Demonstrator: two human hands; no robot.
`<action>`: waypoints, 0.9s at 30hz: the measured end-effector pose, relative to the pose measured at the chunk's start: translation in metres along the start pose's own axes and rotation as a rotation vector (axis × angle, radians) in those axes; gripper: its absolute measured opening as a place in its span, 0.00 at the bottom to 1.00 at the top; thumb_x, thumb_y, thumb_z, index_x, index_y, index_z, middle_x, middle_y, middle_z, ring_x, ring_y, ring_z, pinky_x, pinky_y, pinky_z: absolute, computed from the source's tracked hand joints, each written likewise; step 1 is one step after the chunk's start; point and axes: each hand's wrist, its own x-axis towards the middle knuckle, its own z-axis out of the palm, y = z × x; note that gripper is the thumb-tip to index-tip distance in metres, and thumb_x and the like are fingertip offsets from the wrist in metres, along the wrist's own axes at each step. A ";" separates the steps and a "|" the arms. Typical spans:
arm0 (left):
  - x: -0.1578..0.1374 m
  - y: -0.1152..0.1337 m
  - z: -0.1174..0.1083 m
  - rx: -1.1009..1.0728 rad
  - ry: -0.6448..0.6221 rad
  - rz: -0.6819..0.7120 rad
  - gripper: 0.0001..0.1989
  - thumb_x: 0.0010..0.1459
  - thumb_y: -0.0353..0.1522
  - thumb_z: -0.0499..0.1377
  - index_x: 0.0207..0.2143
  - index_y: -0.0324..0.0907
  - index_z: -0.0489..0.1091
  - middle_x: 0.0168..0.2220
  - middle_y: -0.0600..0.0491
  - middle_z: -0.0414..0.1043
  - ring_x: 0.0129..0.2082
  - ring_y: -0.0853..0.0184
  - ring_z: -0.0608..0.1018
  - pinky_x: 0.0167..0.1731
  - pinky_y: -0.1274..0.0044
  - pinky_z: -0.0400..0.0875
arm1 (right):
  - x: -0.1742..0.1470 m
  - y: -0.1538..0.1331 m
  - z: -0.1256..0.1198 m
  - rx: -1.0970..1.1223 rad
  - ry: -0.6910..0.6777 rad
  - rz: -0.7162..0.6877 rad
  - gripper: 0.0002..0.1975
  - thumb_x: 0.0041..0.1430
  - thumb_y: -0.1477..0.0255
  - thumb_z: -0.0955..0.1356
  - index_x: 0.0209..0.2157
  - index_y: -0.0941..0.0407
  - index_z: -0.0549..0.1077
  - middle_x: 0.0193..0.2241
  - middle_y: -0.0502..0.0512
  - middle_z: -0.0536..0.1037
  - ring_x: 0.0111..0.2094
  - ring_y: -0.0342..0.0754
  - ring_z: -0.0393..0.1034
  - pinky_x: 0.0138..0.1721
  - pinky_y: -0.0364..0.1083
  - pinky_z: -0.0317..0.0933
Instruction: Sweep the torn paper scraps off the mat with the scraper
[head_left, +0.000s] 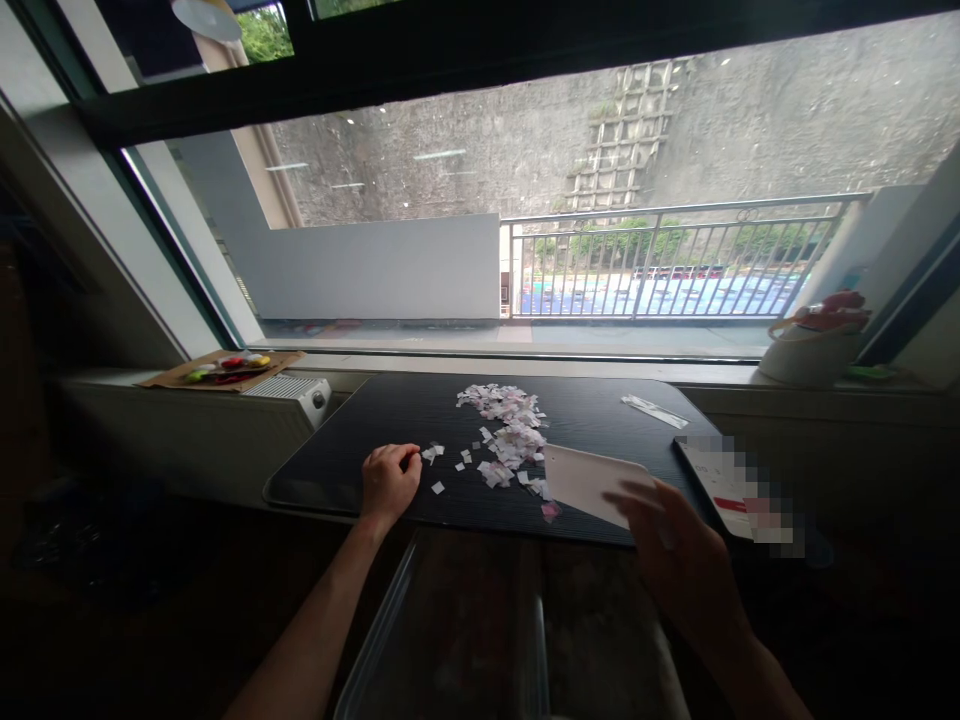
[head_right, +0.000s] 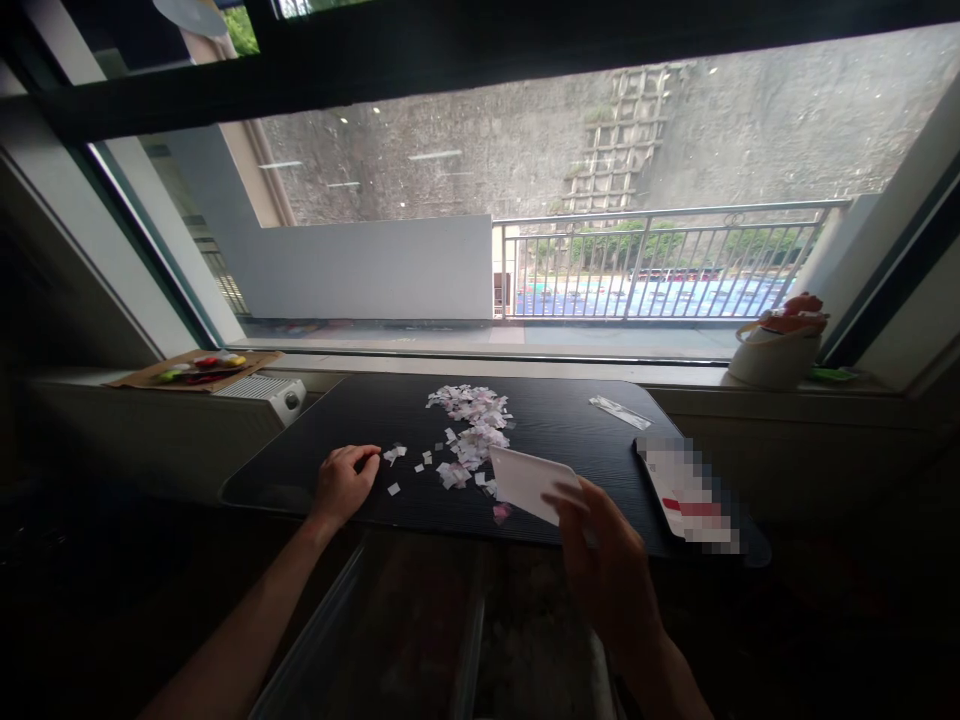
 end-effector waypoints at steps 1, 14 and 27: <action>0.000 0.000 0.000 0.000 -0.001 -0.001 0.13 0.54 0.34 0.52 0.30 0.44 0.76 0.35 0.50 0.80 0.40 0.58 0.78 0.47 0.66 0.69 | -0.002 0.001 -0.001 -0.027 -0.023 -0.009 0.10 0.62 0.69 0.65 0.45 0.52 0.71 0.38 0.55 0.83 0.38 0.52 0.79 0.40 0.49 0.73; 0.000 0.002 0.000 -0.006 -0.006 -0.006 0.12 0.54 0.32 0.52 0.30 0.42 0.76 0.36 0.48 0.79 0.41 0.57 0.78 0.48 0.64 0.68 | -0.006 -0.007 0.001 -0.044 -0.008 0.065 0.11 0.63 0.66 0.63 0.46 0.50 0.70 0.42 0.55 0.81 0.41 0.54 0.77 0.42 0.52 0.70; -0.034 0.111 -0.026 -0.107 -0.437 0.685 0.14 0.59 0.28 0.53 0.44 0.46 0.73 0.42 0.50 0.73 0.55 0.57 0.67 0.62 0.52 0.45 | -0.009 -0.005 -0.014 -0.125 0.035 0.133 0.11 0.61 0.62 0.64 0.43 0.49 0.71 0.36 0.53 0.83 0.38 0.53 0.79 0.36 0.49 0.72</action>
